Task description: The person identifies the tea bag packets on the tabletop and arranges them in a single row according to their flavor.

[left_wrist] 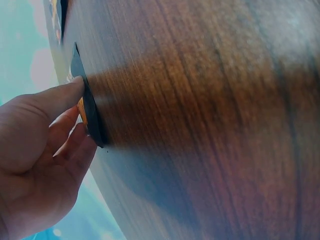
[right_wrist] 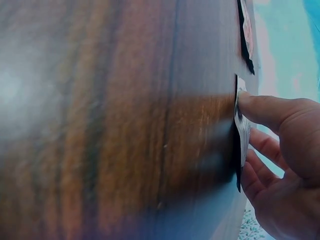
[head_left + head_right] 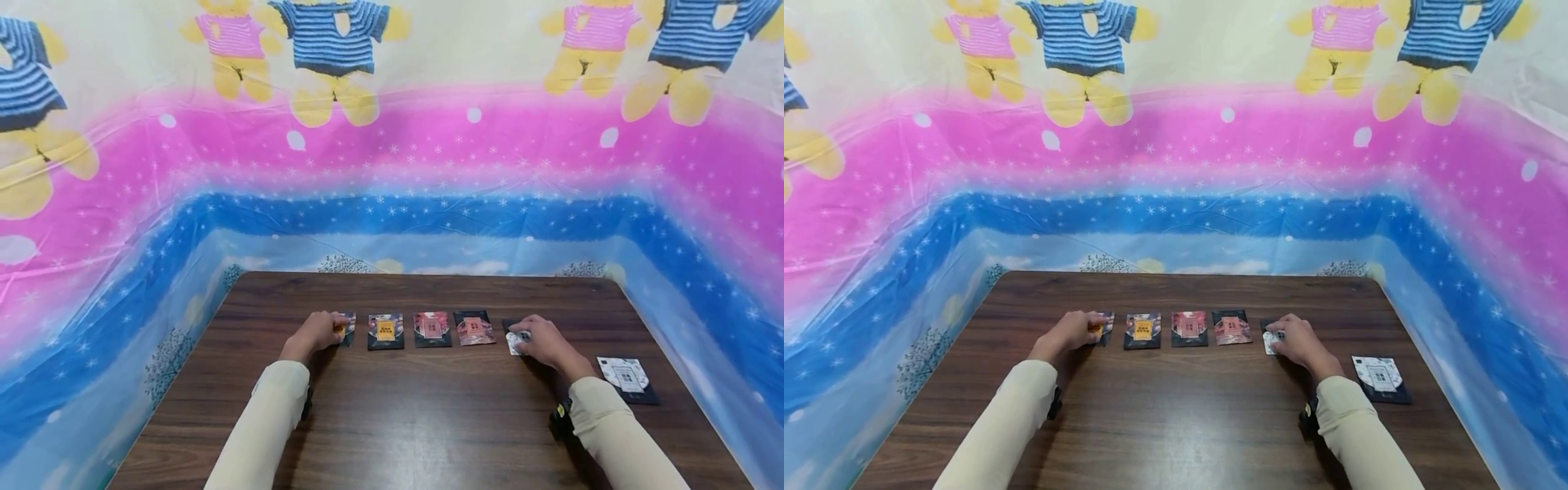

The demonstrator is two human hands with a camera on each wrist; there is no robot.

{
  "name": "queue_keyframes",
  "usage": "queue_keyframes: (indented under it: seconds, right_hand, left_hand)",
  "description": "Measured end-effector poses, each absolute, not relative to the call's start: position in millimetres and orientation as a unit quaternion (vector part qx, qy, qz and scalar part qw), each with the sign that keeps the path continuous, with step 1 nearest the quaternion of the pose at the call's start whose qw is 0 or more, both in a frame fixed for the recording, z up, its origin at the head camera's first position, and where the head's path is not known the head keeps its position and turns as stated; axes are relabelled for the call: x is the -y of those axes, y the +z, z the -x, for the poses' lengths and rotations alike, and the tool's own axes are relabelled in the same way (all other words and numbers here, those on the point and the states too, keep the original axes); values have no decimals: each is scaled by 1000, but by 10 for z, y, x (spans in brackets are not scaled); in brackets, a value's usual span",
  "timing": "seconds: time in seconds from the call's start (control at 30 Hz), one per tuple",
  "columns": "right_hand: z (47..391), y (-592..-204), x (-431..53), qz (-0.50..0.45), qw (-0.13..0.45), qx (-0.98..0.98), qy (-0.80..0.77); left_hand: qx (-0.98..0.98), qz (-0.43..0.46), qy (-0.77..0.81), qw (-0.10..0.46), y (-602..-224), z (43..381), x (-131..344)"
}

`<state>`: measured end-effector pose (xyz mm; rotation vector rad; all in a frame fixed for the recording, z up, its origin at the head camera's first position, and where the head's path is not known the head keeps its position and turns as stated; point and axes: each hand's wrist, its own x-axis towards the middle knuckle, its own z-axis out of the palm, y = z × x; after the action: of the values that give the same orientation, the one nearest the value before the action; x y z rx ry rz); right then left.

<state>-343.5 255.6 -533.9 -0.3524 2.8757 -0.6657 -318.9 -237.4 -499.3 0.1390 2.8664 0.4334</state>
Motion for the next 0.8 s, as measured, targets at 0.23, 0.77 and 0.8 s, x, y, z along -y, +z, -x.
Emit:
queue_keyframes:
  seconds: [0.23,0.77,0.8]
  right_hand:
    - [3507,-5329,-2506,113,89,-964,-222]
    - [3641,-5314,-2428,98,103,-963,-228]
    - [3647,-5311,-2422,96,103,-963,-228]
  left_hand:
    - [-980,-47,154,120,-4990,3175,2359]
    - [-981,-47,149,115,-4998,3181,2360]
    - [-981,-48,149,115,-4997,3181,2359]
